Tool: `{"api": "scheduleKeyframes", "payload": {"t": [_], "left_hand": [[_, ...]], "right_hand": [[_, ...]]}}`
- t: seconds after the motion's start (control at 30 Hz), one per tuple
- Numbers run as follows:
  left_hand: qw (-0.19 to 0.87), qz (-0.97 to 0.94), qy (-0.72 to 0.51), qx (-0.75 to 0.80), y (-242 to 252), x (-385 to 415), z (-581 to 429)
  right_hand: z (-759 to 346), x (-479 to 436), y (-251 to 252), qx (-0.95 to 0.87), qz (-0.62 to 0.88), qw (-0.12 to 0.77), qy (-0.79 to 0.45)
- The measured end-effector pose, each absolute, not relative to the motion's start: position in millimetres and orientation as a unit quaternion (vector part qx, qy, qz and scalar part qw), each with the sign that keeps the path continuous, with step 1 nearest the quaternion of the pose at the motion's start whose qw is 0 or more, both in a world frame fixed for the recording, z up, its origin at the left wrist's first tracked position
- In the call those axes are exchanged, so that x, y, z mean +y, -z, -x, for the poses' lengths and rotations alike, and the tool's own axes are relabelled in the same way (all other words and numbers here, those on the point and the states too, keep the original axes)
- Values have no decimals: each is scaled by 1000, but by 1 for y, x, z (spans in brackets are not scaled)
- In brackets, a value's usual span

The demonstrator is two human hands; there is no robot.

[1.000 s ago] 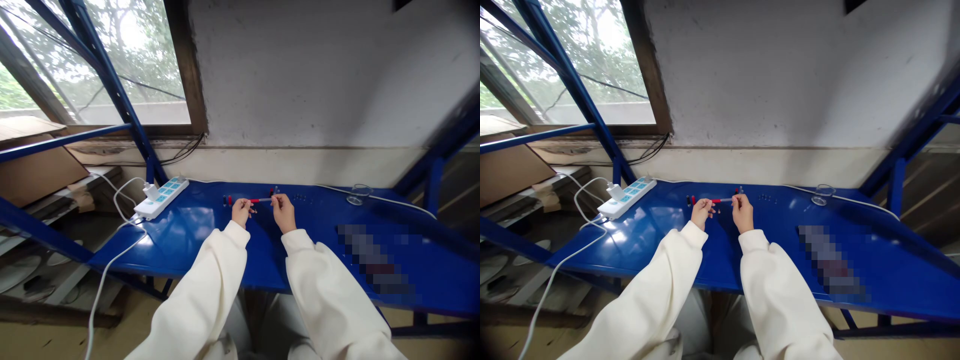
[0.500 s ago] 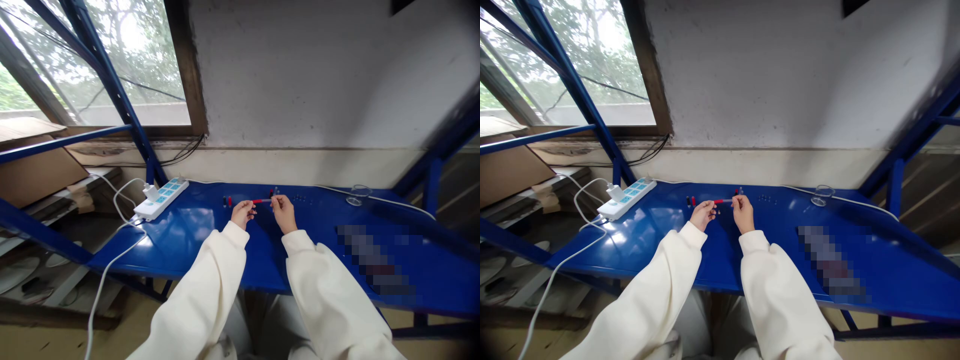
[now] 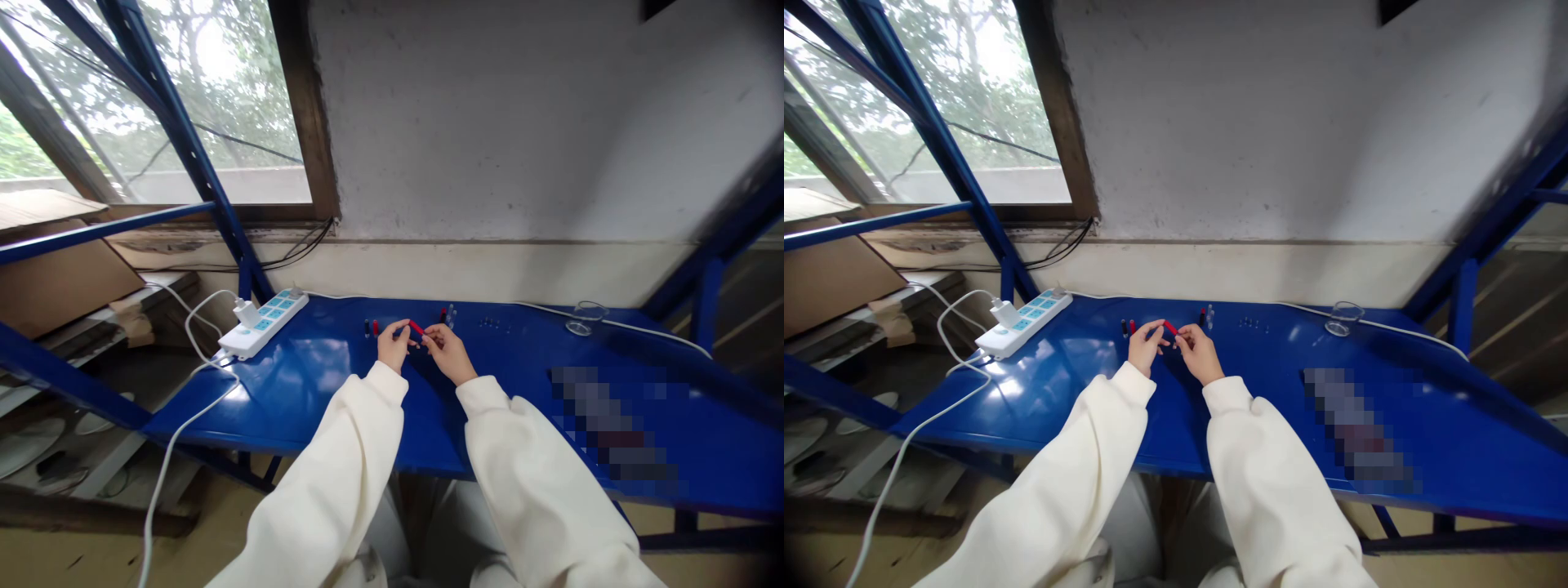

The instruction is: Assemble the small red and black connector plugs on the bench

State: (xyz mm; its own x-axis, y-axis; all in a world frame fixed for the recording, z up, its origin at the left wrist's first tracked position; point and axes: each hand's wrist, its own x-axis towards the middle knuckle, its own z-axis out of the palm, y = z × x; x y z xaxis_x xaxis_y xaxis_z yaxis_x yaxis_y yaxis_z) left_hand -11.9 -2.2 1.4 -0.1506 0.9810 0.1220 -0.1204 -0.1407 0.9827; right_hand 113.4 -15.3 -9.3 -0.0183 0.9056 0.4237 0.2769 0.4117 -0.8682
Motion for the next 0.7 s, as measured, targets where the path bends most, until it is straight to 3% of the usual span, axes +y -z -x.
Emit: {"api": "scheduleKeyframes", "payload": {"t": [0.47, 0.7], "left_hand": [[308, -672, -560, 374, -9, -22, 7], [293, -654, -568, 405, -13, -27, 5]], "right_hand": [[-118, -13, 14, -687, 488, 492, -220], [-120, -14, 11, -711, 467, 487, -195]]}}
